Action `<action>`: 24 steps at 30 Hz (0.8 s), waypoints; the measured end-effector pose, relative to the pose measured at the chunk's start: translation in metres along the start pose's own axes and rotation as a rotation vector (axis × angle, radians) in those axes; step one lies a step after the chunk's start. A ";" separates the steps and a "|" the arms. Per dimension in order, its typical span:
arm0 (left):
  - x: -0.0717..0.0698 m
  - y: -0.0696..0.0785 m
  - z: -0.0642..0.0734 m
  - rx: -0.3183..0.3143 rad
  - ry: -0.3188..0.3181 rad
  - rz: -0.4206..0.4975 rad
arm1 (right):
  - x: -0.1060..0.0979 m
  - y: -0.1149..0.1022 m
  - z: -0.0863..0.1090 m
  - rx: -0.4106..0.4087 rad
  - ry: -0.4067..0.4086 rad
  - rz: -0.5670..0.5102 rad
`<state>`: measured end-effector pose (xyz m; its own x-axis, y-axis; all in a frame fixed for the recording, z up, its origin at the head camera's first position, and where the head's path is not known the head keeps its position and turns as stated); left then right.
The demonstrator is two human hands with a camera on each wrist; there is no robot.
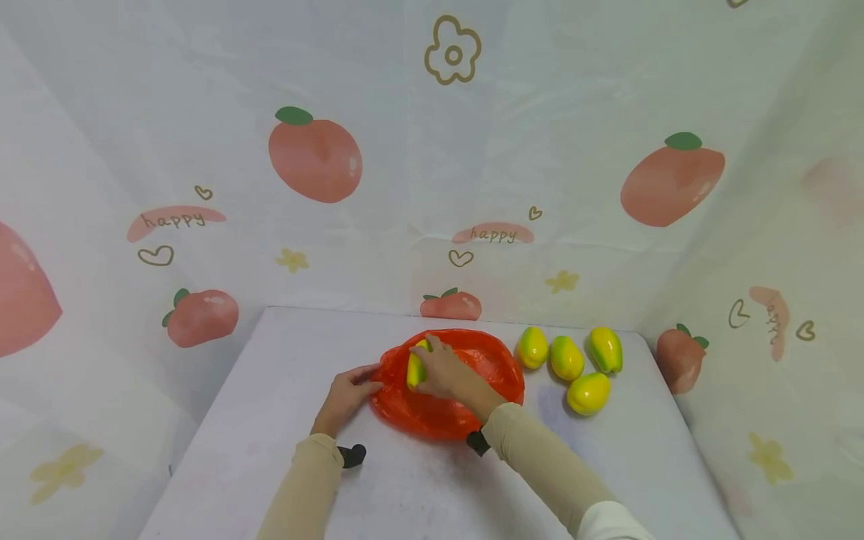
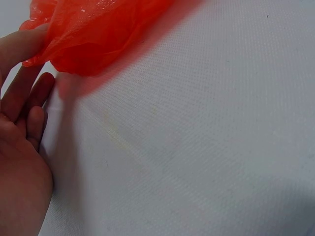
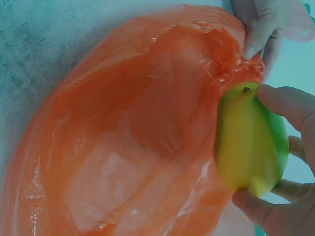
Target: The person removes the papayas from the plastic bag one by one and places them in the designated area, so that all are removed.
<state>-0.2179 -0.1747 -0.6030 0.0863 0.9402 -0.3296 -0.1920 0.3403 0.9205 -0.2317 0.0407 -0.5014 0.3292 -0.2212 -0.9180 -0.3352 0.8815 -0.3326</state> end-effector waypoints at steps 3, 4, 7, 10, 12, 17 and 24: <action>0.000 0.000 0.000 -0.007 0.001 0.002 | -0.005 0.000 0.002 0.001 0.010 -0.015; 0.000 0.000 -0.001 -0.009 0.000 0.004 | -0.006 0.001 0.003 0.003 0.014 -0.026; 0.000 0.000 -0.001 -0.013 -0.002 -0.003 | -0.010 0.002 0.005 0.008 0.021 -0.060; 0.000 0.000 0.000 -0.018 -0.002 -0.006 | -0.015 0.004 0.008 0.010 0.035 -0.086; 0.000 -0.001 0.000 -0.019 -0.001 -0.007 | -0.017 0.006 0.010 0.010 0.045 -0.103; 0.001 -0.002 -0.002 -0.019 0.000 0.001 | -0.023 0.010 0.017 0.002 0.069 -0.150; 0.000 -0.005 -0.002 0.001 -0.003 0.017 | -0.026 0.018 0.023 -0.004 0.109 -0.193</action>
<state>-0.2195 -0.1768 -0.6078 0.0861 0.9459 -0.3129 -0.1927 0.3239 0.9263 -0.2255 0.0718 -0.4783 0.2906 -0.4299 -0.8548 -0.2790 0.8165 -0.5054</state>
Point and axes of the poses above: each hand's wrist, its own z-axis away from the middle knuckle, its own x-axis out of the palm, y = z × x, the point moved 4 cm from there along -z, towards the middle knuckle, and after that the axes turned 2 degrees about y, right-handed, at the moved point
